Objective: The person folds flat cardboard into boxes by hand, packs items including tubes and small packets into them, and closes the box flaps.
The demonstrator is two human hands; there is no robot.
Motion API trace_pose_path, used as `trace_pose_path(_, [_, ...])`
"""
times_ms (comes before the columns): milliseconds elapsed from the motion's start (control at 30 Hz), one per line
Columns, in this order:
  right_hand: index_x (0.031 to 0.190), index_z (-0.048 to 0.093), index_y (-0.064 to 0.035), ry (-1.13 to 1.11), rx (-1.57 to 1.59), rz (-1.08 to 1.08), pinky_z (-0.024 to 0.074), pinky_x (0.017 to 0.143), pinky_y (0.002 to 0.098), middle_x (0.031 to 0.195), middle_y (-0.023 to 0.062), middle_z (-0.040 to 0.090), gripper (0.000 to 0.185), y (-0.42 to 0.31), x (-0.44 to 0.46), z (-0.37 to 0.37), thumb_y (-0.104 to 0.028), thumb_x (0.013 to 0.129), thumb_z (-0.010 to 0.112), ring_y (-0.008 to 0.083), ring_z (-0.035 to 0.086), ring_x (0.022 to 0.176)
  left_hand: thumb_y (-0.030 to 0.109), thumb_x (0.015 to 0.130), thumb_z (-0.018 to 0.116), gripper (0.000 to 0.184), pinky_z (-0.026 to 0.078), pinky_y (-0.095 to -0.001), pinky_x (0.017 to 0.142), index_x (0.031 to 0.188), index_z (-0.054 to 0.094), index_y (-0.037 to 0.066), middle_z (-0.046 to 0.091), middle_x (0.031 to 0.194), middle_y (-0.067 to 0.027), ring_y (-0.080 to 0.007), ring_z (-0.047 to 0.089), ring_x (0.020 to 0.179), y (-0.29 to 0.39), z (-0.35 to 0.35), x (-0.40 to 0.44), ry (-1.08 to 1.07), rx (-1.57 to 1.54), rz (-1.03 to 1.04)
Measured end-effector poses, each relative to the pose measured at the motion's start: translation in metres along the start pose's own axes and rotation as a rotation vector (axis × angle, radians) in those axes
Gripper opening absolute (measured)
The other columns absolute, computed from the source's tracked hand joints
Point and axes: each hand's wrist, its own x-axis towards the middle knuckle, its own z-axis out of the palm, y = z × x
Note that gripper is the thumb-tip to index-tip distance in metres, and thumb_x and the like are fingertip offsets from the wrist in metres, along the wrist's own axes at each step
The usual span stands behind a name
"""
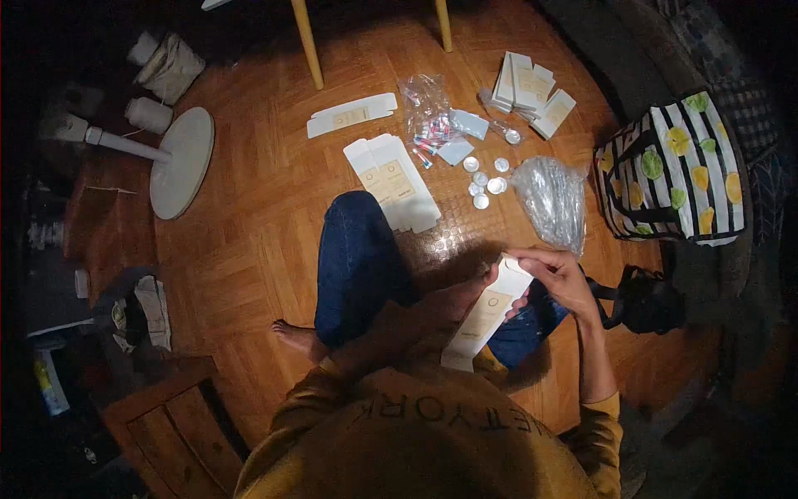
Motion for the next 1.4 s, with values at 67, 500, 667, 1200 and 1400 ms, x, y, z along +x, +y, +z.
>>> trace_pose_path(67, [0.108, 0.061, -0.0014, -0.072, -0.006, 0.018, 0.0472, 0.065, 0.0220, 0.085, 0.0065, 0.065, 0.025, -0.001, 0.002, -0.007, -0.012, 0.086, 0.058, 0.0066, 0.057, 0.071, 0.072, 0.075, 0.039, 0.079, 0.044, -0.0292, 0.076, 0.114, 0.044, 0.004, 0.052, 0.097, -0.0073, -0.0155, 0.052, 0.085, -0.002, 0.000, 0.000, -0.067, -0.041, 0.027])
trace_pose_path(500, [0.106, 0.063, -0.0022, -0.130, -0.112, -0.028, 0.0472, 0.064, 0.0247, 0.082, 0.0051, 0.066, 0.024, -0.003, 0.012, -0.010, -0.017, 0.088, 0.056, 0.0074, 0.057, 0.073, 0.073, 0.069, 0.050, 0.080, 0.044, -0.0284, 0.074, 0.110, 0.045, 0.004, 0.051, 0.096, -0.0054, -0.0148, 0.051, 0.083, 0.010, 0.009, -0.004, -0.036, 0.016, 0.023])
trace_pose_path(667, [0.103, 0.064, -0.0016, -0.186, -0.014, 0.087, 0.0468, 0.065, 0.0240, 0.082, 0.0038, 0.066, 0.023, -0.009, 0.017, -0.016, -0.016, 0.088, 0.056, 0.0072, 0.057, 0.073, 0.068, 0.075, 0.049, 0.072, 0.044, -0.0257, 0.071, 0.109, 0.046, 0.005, 0.052, 0.094, -0.0048, -0.0117, 0.051, 0.081, 0.008, 0.010, -0.004, -0.011, 0.040, 0.066])
trace_pose_path(1200, [0.104, 0.061, 0.0035, 0.291, -0.446, -0.276, 0.0485, 0.078, 0.0312, 0.104, 0.0172, 0.061, 0.029, 0.040, 0.012, 0.047, -0.009, 0.078, 0.064, 0.0234, 0.062, 0.090, 0.058, 0.090, 0.029, 0.058, 0.045, -0.0268, 0.074, 0.110, 0.051, 0.008, 0.057, 0.089, -0.0049, -0.0128, 0.055, 0.080, 0.013, -0.003, -0.022, 0.367, 0.166, 0.013])
trace_pose_path(1400, [0.102, 0.063, -0.0026, 0.466, 0.727, 0.319, 0.0498, 0.062, 0.0208, 0.092, 0.0048, 0.065, 0.024, 0.114, 0.072, -0.008, -0.006, 0.078, 0.063, 0.0103, 0.061, 0.075, 0.046, 0.091, 0.041, 0.054, 0.043, -0.0321, 0.084, 0.129, 0.039, 0.007, 0.052, 0.119, -0.0092, -0.0188, 0.053, 0.098, -0.022, -0.111, 0.002, 0.327, -0.050, 0.316])
